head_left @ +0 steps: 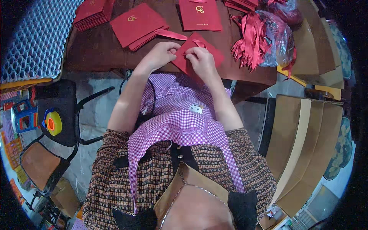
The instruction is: The person attaches ribbon handles to gift bags by hand, threading the ribbons through slots in the bags and securing them repeatedly.
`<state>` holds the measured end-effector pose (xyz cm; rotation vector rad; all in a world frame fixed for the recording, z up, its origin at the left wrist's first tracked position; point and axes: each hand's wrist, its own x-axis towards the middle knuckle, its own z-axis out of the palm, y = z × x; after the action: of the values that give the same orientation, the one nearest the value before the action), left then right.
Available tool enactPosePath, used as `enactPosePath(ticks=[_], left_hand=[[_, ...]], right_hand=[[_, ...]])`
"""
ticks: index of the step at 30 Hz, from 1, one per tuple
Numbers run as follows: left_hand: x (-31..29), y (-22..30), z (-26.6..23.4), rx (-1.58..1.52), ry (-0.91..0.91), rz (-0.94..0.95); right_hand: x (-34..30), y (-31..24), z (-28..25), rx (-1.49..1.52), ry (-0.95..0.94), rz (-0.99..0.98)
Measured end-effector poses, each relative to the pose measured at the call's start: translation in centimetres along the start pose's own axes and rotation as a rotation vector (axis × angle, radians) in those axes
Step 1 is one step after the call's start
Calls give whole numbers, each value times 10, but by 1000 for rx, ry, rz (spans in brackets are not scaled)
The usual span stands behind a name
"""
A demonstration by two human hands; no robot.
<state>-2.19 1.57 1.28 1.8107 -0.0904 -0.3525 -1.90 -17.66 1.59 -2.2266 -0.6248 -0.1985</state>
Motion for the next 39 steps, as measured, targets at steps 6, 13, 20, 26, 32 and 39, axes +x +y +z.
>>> enactPosePath(ticks=[6, 13, 20, 26, 32, 39], left_hand=[[0, 4, 3, -15, 23, 5], [2, 2, 2, 10, 10, -33], [4, 0, 3, 7, 40, -19], [6, -4, 5, 9, 64, -21], [1, 1, 5, -33, 61, -10], [2, 3, 5, -15, 29, -27]], right_hand=[[2, -2, 2, -45, 6, -24], [4, -3, 9, -28, 42, -33], [2, -1, 11, -330, 91, -204], [1, 0, 13, -356, 182, -276], [-1, -1, 11, -361, 159, -277], [0, -9, 9, -454, 115, -273]])
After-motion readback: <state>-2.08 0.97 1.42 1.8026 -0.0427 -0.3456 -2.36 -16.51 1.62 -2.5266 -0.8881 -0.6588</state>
